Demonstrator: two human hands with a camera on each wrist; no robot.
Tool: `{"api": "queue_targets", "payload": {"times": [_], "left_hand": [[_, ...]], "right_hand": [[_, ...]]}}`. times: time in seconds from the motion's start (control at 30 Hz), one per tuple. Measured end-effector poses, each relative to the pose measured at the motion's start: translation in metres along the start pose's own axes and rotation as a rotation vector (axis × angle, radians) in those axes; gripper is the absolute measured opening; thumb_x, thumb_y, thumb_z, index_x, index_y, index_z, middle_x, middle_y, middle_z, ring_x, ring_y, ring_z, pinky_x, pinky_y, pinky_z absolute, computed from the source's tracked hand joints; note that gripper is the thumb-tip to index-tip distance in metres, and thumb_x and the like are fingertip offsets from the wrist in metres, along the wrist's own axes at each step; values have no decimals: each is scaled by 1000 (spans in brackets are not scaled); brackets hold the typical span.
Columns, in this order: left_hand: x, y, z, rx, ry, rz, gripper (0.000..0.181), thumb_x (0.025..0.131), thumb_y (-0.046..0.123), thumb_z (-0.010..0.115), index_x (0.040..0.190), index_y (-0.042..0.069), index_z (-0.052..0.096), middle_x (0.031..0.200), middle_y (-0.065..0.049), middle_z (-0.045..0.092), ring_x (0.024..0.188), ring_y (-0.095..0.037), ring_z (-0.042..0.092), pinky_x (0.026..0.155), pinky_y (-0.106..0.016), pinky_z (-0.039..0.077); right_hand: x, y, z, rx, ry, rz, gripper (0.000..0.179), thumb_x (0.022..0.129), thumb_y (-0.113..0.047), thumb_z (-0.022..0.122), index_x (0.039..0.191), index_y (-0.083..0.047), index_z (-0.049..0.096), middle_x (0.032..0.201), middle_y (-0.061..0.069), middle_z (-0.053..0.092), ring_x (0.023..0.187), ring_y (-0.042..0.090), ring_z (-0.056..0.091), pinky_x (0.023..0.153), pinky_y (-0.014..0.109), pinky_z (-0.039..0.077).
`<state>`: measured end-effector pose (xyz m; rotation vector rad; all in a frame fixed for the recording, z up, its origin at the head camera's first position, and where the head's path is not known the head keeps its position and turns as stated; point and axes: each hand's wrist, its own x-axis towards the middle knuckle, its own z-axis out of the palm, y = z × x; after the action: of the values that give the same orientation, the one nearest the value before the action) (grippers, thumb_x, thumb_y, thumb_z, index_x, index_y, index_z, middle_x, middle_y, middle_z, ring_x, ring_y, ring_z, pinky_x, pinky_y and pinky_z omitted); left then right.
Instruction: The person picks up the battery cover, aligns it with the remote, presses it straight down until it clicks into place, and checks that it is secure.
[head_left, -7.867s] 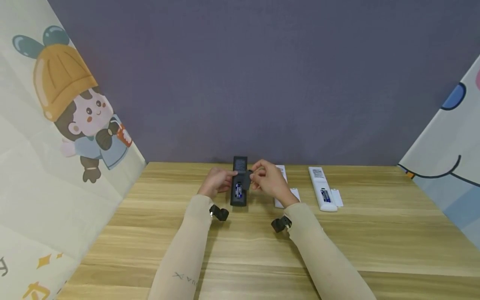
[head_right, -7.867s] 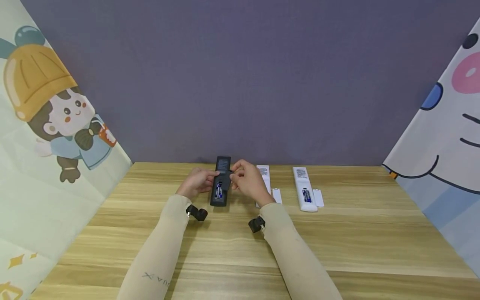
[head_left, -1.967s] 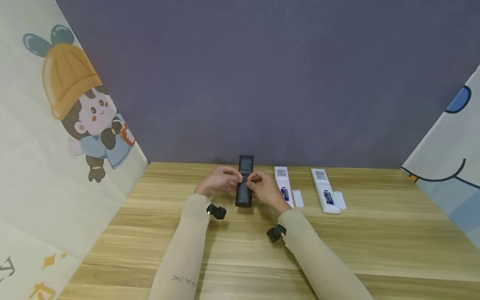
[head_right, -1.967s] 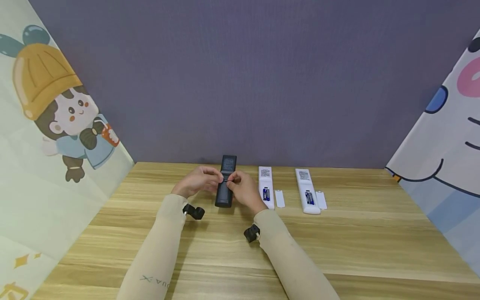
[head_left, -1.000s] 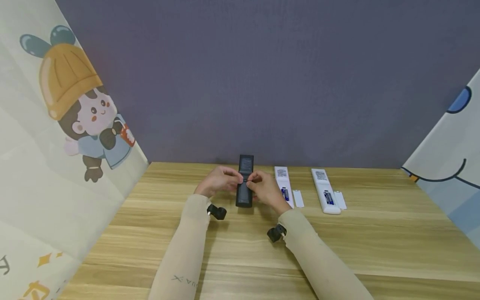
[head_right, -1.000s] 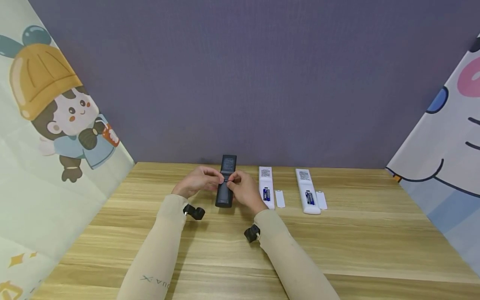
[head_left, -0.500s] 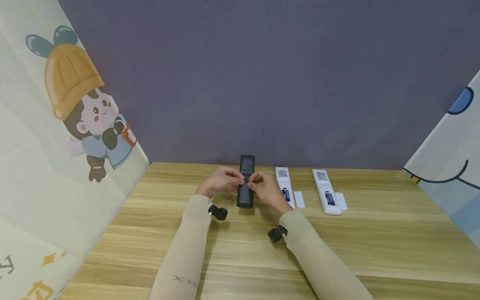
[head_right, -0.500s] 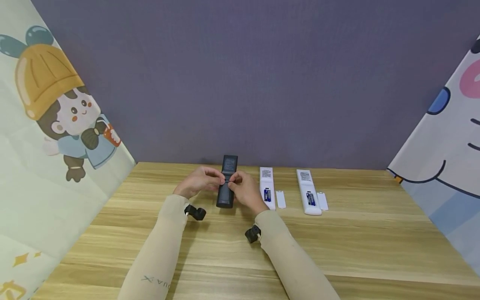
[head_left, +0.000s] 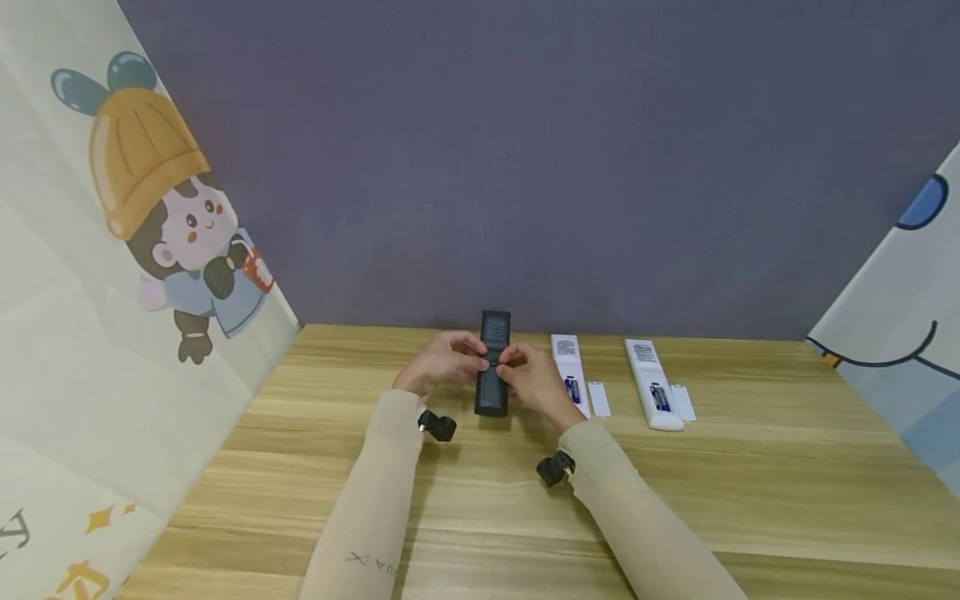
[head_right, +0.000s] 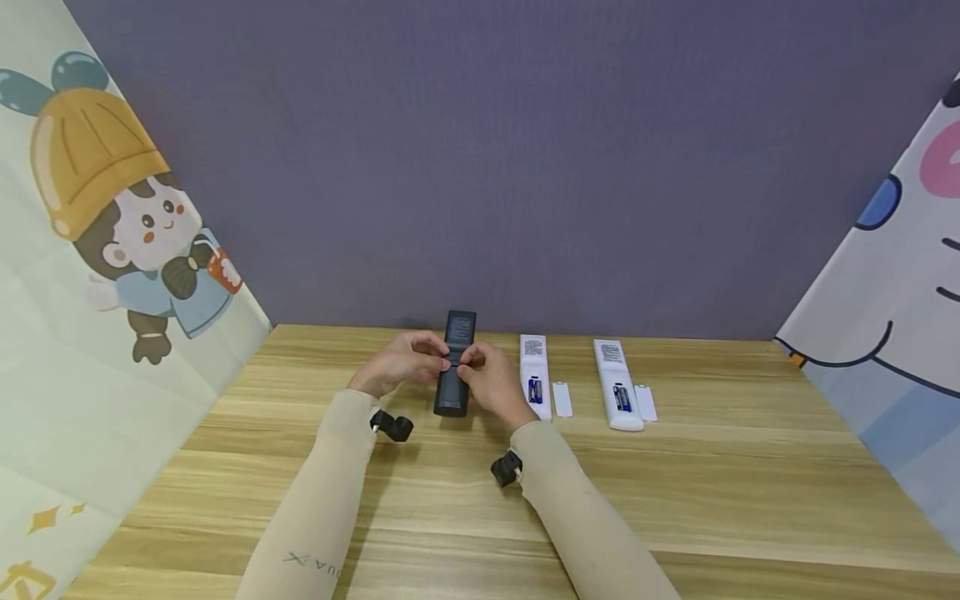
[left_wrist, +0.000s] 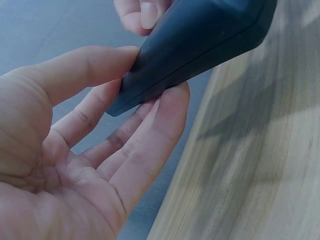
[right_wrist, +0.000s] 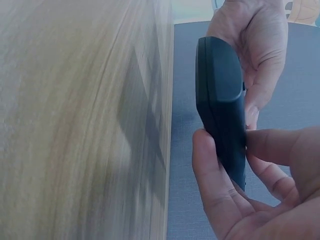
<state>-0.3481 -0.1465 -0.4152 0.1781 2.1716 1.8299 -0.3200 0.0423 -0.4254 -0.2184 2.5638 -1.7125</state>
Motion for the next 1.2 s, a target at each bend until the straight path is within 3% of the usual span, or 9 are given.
{"api": "queue_targets", "payload": {"times": [0.6, 0.87, 1.2], "left_hand": [[0, 2, 0, -34, -17, -19, 37, 89, -4, 74, 122, 7, 61, 104, -13, 68, 85, -23, 72, 87, -52, 60], [0, 4, -1, 19, 3, -19, 54, 89, -3, 75, 134, 16, 54, 104, -15, 70, 86, -24, 72, 93, -58, 57], [0, 4, 1, 17, 26, -11, 68, 88, -6, 74, 145, 18, 45, 105, -17, 69, 85, -26, 72, 92, -58, 57]], "right_hand": [[1, 1, -1, 13, -15, 13, 43, 96, -7, 68, 137, -12, 56, 121, 25, 66, 81, 28, 73, 64, 44, 63], [1, 1, -2, -5, -38, 28, 55, 99, -11, 66, 150, -17, 47, 125, 24, 64, 77, 27, 74, 65, 41, 63], [2, 3, -1, -11, -44, 25, 63, 100, -11, 66, 157, -17, 39, 128, 25, 64, 77, 26, 75, 65, 40, 63]]}}
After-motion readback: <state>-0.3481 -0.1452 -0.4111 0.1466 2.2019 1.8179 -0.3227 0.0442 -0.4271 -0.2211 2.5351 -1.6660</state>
